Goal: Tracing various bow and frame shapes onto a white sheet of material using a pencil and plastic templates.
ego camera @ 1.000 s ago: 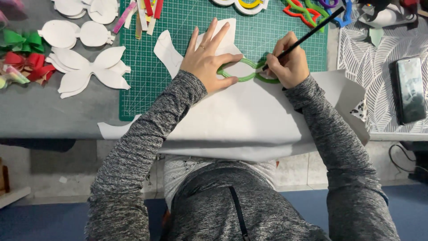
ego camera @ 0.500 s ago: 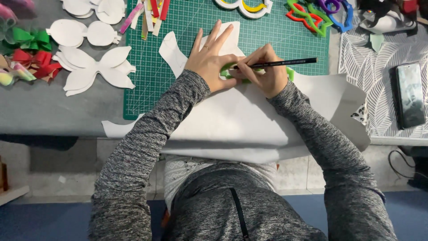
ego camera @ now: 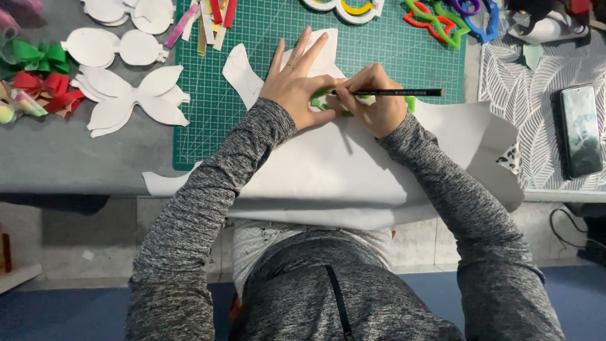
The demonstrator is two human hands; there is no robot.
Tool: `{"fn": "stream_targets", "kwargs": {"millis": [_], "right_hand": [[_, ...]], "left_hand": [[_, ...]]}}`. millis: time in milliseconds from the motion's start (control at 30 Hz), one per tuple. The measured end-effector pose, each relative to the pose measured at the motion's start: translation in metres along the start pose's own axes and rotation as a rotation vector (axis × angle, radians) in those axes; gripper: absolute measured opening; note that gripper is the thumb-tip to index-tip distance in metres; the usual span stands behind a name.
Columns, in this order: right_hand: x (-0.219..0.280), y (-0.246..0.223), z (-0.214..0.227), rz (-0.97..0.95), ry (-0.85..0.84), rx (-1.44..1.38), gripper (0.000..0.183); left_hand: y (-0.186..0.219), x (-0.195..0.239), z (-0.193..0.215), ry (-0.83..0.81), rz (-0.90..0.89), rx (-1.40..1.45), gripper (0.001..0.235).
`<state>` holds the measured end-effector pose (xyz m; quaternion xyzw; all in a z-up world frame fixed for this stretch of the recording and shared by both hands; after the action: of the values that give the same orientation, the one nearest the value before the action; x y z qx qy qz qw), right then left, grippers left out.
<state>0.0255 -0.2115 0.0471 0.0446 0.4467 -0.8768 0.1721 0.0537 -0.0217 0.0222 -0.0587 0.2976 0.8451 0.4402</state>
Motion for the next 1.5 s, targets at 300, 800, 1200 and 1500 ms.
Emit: {"fn": "stream_targets", "kwargs": {"millis": [300, 800, 1200, 1500], "right_hand": [[0.019, 0.0, 0.032, 0.035, 0.08, 0.189, 0.031], [0.032, 0.03, 0.041, -0.071, 0.09, 0.033, 0.026], [0.045, 0.017, 0.098, -0.166, 0.134, -0.102, 0.013], [0.05, 0.012, 0.094, -0.092, 0.02, 0.48, 0.041]], "left_hand": [[-0.002, 0.0, -0.002, 0.002, -0.037, -0.016, 0.05], [-0.003, 0.0, -0.005, -0.06, -0.015, -0.056, 0.054], [0.004, -0.003, 0.001, -0.066, -0.049, -0.075, 0.051], [0.007, -0.009, -0.001, -0.053, -0.152, -0.212, 0.049]]}}
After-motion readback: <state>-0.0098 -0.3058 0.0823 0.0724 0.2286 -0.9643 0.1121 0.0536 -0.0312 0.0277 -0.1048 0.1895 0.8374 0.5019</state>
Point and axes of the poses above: each hand's wrist, its own x-axis away from the middle knuckle, its own z-axis out of the back of the hand, y = z × x, the point moved 4 cm from there along -x, towards the middle knuckle, and after that the axes turned 15 degrees about -z, right-handed, at the moved point
